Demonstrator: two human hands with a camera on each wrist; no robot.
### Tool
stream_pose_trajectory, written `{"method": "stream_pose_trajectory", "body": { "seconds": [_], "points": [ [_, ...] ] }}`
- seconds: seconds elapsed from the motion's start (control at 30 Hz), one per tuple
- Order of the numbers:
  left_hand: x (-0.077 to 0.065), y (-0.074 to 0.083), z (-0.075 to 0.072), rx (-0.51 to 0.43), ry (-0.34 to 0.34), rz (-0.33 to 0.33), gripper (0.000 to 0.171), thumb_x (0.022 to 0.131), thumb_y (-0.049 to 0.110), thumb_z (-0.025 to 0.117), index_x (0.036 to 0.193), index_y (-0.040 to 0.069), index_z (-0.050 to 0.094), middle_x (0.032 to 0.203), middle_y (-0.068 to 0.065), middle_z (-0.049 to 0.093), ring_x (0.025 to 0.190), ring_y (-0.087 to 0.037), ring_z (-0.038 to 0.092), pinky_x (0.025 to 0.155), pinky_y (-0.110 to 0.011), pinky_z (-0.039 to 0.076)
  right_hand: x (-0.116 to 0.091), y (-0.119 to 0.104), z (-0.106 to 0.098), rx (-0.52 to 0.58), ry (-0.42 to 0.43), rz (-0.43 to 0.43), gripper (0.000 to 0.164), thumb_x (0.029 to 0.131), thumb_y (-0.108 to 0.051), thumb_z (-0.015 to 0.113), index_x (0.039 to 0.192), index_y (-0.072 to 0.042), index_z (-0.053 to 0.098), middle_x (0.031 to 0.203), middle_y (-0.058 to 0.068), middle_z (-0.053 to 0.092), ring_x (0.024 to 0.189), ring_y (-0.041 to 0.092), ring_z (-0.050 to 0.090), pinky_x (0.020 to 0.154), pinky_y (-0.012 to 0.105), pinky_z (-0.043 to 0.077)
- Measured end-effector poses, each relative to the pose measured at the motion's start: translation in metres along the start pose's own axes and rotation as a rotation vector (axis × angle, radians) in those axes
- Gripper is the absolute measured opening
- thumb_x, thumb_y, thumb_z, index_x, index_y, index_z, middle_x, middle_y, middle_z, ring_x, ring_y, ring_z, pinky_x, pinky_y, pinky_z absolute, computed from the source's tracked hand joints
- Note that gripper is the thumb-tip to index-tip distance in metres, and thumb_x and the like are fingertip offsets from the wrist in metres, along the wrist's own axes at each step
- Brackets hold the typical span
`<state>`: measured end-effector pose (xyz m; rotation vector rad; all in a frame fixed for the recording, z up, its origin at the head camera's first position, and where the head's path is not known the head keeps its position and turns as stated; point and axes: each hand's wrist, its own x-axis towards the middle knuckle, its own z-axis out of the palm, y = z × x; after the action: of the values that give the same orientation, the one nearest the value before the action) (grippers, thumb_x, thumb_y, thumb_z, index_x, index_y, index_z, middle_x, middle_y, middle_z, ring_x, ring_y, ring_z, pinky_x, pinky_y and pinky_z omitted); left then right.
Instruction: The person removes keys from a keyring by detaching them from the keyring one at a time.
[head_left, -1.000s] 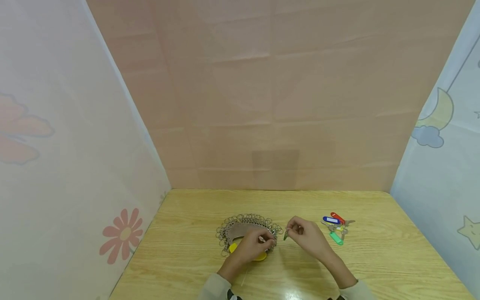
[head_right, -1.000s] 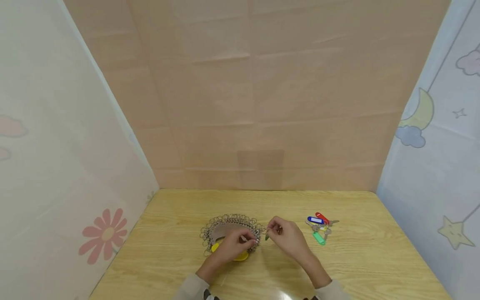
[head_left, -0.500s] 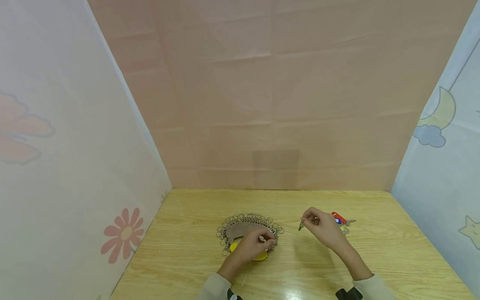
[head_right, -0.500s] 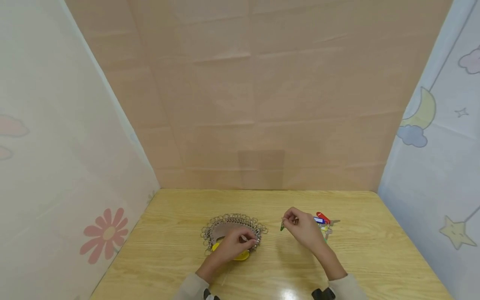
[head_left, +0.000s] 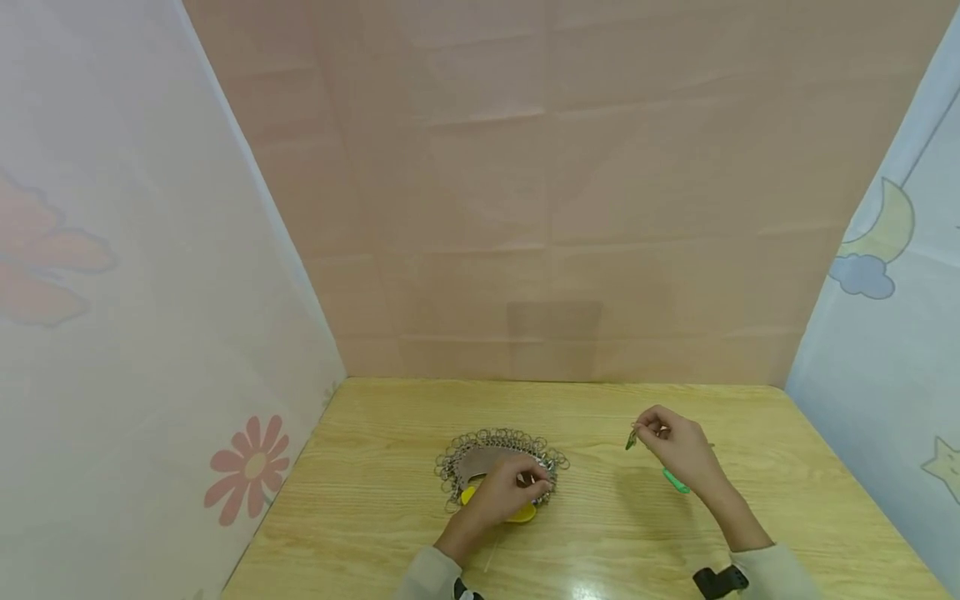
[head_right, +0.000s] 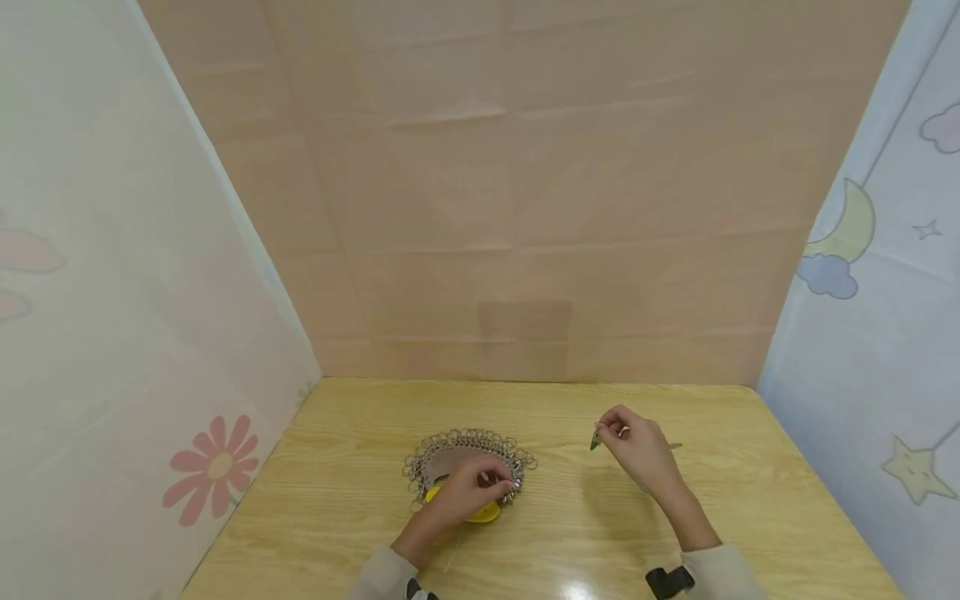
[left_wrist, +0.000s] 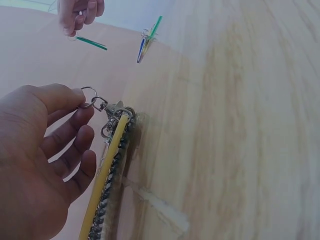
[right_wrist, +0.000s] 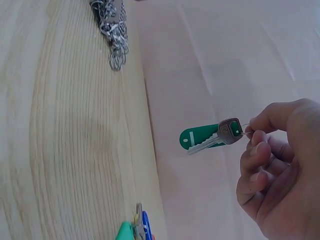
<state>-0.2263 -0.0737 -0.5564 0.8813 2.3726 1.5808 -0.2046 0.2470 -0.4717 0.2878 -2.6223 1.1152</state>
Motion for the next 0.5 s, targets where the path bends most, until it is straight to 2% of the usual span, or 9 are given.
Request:
{"method": "stream_pose_trajectory", "body": {
  "seconds": [0.13,0.23,0.5],
  "points": [
    [-0.001,0.000,0.000,-0.004,0.008,-0.003,0.010,0.104,0.022,0.072,0.106,0.014,0.078,0.102,0.006,0.072,0.088,-0.004,0.062,0.080,-0.021,0.054,0.001,0.008,-0.007,-0.052,-0.002,0.040,0.013,0.108,-0.021,0.065,0.107,-0.009,0.071,0.090,0.006,0.066,0.078,0.014,0.067,0.063,0.024,0.049],
    [-0.002,0.000,0.000,-0.001,0.011,-0.007,0.010,0.104,0.021,0.072,0.106,0.013,0.078,0.101,0.007,0.071,0.087,-0.004,0.061,0.079,-0.021,0.053,0.002,0.016,-0.010,-0.084,-0.003,0.053,0.014,0.108,-0.022,0.065,0.107,-0.009,0.071,0.092,0.004,0.067,0.090,0.019,0.072,0.070,0.023,0.052],
    [-0.002,0.000,-0.001,-0.001,-0.001,-0.039,0.010,0.104,0.021,0.071,0.107,0.013,0.077,0.099,0.012,0.068,0.087,-0.004,0.060,0.079,-0.020,0.053,0.001,0.033,-0.016,-0.094,-0.003,0.086,0.019,0.108,-0.021,0.064,0.109,-0.003,0.070,0.094,0.013,0.069,0.072,0.013,0.065,0.058,0.025,0.047]
  ]
}}
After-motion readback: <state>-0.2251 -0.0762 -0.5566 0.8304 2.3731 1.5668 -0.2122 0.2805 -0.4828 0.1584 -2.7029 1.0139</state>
